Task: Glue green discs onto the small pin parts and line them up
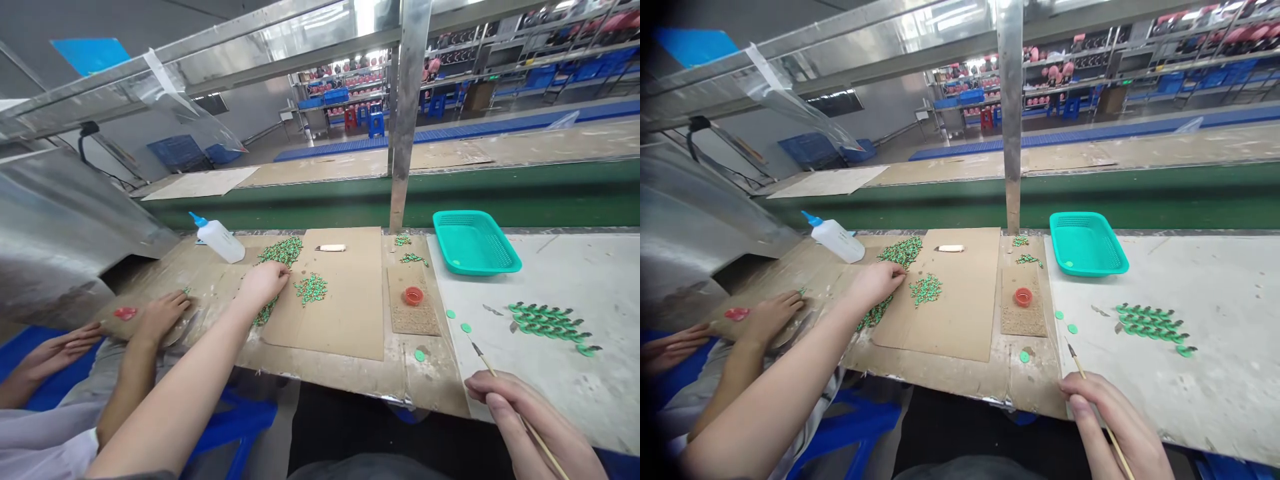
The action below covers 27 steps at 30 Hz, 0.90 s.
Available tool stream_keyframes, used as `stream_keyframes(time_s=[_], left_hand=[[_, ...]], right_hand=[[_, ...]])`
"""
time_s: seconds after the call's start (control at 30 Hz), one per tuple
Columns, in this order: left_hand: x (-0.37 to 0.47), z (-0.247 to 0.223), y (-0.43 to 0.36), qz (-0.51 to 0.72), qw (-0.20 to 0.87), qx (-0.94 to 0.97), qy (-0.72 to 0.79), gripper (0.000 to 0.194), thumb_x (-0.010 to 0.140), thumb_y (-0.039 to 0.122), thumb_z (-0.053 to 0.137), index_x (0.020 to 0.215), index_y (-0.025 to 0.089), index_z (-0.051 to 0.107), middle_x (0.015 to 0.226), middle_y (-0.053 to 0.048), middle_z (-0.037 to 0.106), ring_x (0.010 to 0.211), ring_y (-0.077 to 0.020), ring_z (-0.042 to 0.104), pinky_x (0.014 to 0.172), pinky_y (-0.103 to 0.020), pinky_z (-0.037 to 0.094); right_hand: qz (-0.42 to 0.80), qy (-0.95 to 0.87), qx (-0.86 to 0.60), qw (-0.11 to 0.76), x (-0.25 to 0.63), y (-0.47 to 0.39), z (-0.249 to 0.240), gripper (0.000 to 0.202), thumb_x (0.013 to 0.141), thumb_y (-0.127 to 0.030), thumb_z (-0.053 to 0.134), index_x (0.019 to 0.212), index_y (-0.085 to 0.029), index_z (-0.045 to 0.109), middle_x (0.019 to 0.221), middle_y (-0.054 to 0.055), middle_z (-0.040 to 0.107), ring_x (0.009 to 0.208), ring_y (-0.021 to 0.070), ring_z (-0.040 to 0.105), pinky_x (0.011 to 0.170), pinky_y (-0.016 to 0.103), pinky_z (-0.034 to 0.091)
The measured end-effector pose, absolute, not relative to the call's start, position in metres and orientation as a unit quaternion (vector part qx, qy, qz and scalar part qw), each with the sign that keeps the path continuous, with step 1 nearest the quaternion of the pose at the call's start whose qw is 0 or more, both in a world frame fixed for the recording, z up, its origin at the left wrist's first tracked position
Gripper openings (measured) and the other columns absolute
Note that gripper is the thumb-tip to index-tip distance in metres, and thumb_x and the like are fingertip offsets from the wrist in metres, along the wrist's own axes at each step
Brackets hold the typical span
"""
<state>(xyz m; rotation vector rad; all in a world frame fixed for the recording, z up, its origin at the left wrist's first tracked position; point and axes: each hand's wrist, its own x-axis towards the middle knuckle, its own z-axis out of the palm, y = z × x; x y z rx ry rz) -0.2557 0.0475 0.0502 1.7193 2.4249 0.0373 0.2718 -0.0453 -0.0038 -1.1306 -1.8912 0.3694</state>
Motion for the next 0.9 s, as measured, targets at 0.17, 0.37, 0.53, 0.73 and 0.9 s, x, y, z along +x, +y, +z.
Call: stream_keyframes(time_s=[0.17,0.37,0.53,0.73,0.9], left_hand=[[-0.263,0.050,0.046,0.083,0.131,0.552,0.819,0.045,0.108,0.048,0.076,0.143,0.021,0.070,0.147,-0.012,0.072,0.126,-0.0278,0.074,0.107,-0.052,0.066],[-0.258,0.064,0.030,0.249,0.209,0.493,0.807,0.044,0.108,0.049,0.076,0.141,0.020,0.070,0.140,-0.011,0.074,0.120,-0.0262,0.075,0.102,-0.049,0.068],[-0.198,0.082,0.012,0.393,0.301,0.471,0.730,0.042,0.100,0.060,0.082,0.108,0.019,0.071,0.092,0.000,0.072,0.080,-0.0145,0.068,0.076,-0.031,0.062],[-0.054,0.077,-0.016,0.478,0.491,0.405,0.605,0.067,0.070,0.072,0.100,0.107,0.025,0.070,0.078,0.002,0.068,0.065,-0.0107,0.058,0.058,-0.022,0.050],[0.028,0.070,-0.037,0.522,0.596,0.266,0.549,0.063,0.064,0.061,0.108,0.103,0.024,0.077,0.084,-0.003,0.076,0.068,-0.0110,0.063,0.061,-0.021,0.056]], right_hand=[[0.150,-0.762,-0.452,0.440,0.276,-0.044,-0.003,0.021,0.113,-0.036,0.063,0.107,-0.031,0.083,0.103,-0.002,0.090,0.092,0.0203,0.092,0.080,0.020,0.073],[0.170,-0.769,-0.444,0.428,0.283,-0.042,-0.009,0.017,0.113,-0.031,0.065,0.112,-0.031,0.082,0.107,-0.001,0.091,0.095,0.0215,0.091,0.086,0.023,0.074],[0.212,-0.747,-0.430,0.461,0.261,-0.037,0.005,0.018,0.114,-0.026,0.063,0.111,-0.032,0.080,0.106,0.000,0.089,0.095,0.0197,0.089,0.082,0.022,0.072],[0.249,-0.753,-0.317,0.519,0.209,-0.033,0.040,0.017,0.108,-0.014,0.069,0.118,-0.025,0.075,0.102,0.005,0.084,0.092,0.0202,0.084,0.086,0.029,0.070],[0.206,-0.721,-0.329,0.574,0.194,-0.033,0.043,0.015,0.105,-0.018,0.079,0.117,-0.023,0.073,0.101,0.008,0.083,0.091,0.0224,0.081,0.084,0.033,0.069]])
